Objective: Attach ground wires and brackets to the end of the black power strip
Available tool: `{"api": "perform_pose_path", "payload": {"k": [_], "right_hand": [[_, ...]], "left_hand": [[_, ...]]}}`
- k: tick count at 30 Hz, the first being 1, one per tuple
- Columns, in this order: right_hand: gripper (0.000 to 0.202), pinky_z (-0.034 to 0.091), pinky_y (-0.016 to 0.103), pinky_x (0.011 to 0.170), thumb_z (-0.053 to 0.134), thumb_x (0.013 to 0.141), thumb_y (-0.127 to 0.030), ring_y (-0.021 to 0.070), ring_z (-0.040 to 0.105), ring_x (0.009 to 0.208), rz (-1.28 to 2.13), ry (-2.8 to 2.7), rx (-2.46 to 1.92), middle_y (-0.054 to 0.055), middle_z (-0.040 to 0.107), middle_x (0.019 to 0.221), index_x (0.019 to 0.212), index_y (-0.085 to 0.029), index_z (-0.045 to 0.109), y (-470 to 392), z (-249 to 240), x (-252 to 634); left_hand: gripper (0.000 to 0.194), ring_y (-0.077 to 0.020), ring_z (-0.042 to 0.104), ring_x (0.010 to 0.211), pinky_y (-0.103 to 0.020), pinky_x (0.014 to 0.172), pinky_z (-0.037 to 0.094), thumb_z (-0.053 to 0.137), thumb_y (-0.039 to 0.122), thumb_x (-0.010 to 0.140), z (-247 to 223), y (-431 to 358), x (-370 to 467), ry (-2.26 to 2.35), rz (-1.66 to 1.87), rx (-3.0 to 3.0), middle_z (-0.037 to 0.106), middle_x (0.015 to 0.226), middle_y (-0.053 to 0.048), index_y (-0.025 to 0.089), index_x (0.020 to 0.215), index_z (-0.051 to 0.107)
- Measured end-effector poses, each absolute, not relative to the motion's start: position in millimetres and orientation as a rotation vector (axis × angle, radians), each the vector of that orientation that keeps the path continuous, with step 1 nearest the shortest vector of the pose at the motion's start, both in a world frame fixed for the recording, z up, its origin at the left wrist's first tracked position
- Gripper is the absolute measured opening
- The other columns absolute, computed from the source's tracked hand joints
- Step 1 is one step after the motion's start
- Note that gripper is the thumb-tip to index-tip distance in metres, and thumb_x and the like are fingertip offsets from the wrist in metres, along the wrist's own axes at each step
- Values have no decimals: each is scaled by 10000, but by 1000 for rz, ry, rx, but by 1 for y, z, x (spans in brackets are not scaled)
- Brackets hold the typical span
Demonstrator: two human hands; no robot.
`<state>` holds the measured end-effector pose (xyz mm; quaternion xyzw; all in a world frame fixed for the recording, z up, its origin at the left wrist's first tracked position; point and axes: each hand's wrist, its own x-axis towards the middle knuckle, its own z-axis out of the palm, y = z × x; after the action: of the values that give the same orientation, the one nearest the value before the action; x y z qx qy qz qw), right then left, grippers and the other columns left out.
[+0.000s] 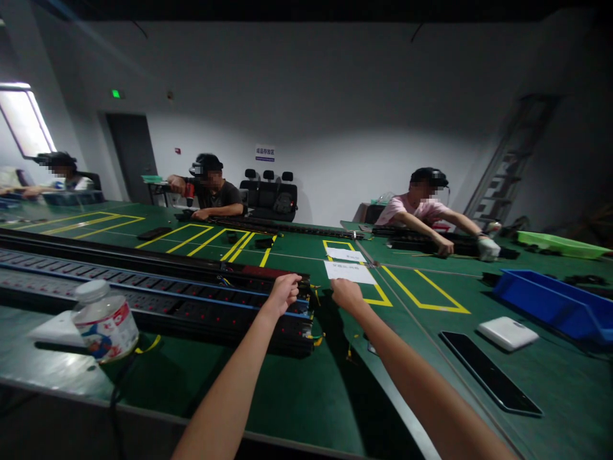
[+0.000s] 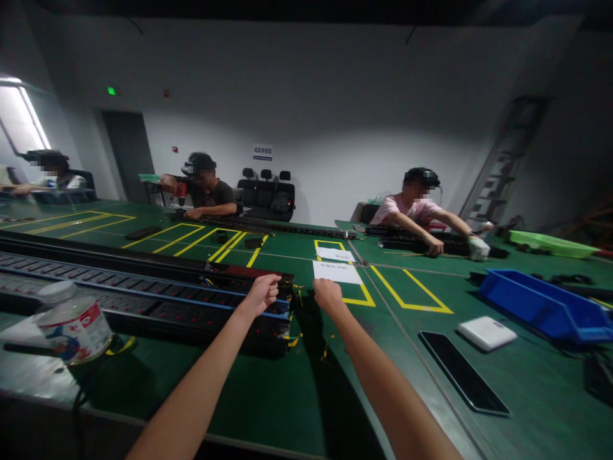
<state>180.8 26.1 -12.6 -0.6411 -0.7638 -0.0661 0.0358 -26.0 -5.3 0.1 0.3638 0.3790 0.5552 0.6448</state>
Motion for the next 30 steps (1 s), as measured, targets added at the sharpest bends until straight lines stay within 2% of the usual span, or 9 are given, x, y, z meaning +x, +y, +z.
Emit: {"api": "perform_pose_path", "payload": {"k": [3, 7, 10, 14, 18, 25, 30], "right_hand": [[266, 496, 334, 776, 514, 868, -104, 268, 684, 983, -165, -2408, -1948, 146, 702, 1075, 1068, -168, 678, 24, -14, 185], [194, 493, 326, 771, 576, 877, -247, 271, 681, 990, -32, -2425, -1909, 121, 714, 1063, 1017, -196, 700, 25, -10, 180], [241, 500, 331, 773, 535, 923, -339, 275, 687, 987, 38, -2405, -1871, 119, 726, 1053, 1009, -206, 717, 25, -8, 169], [335, 512, 362, 788, 493, 968, -409, 300, 694, 989, 26, -2405, -1883, 173, 722, 1061, 1035, -177, 725, 23, -9, 154], [302, 513, 358, 811, 510, 973, -355, 300, 698, 996, -3, -2343, -1973, 200, 717, 1053, 1051, -151, 719, 20, -12, 145], [247, 519, 330, 813, 498, 944, -216, 276, 704, 987, -48, -2368, -1942, 170, 722, 1035, 1030, -167, 725, 15, -10, 143], [219, 525, 339, 811, 527, 920, -193, 282, 705, 988, -104, -2442, -1896, 159, 724, 1029, 1022, -182, 721, 8, -6, 142]], "left_hand": [[364, -12, 182, 360, -179, 382, 61, 723, 232, 683, 0, -5, -26, 864, 1258, 834, 228, 470, 144, 215, 657, 361], [396, -6, 179, 363, -176, 381, 55, 744, 234, 664, 0, -4, -26, 845, 1259, 824, 236, 476, 146, 217, 661, 348], [399, -5, 174, 363, -172, 381, 52, 751, 234, 654, 1, -4, -26, 833, 1258, 814, 233, 472, 149, 215, 666, 353], [395, -6, 179, 357, -167, 378, 60, 747, 241, 669, 2, -4, -27, 852, 1252, 806, 224, 469, 151, 216, 671, 352], [400, -5, 179, 355, -162, 373, 67, 748, 238, 661, 3, -5, -27, 857, 1247, 804, 224, 462, 152, 217, 669, 349], [357, -8, 166, 350, -162, 374, 62, 719, 220, 676, 3, -4, -26, 845, 1244, 792, 215, 448, 152, 213, 664, 363], [348, -11, 168, 355, -168, 377, 60, 712, 206, 679, 4, -5, -26, 849, 1252, 798, 217, 457, 150, 216, 666, 364]]}}
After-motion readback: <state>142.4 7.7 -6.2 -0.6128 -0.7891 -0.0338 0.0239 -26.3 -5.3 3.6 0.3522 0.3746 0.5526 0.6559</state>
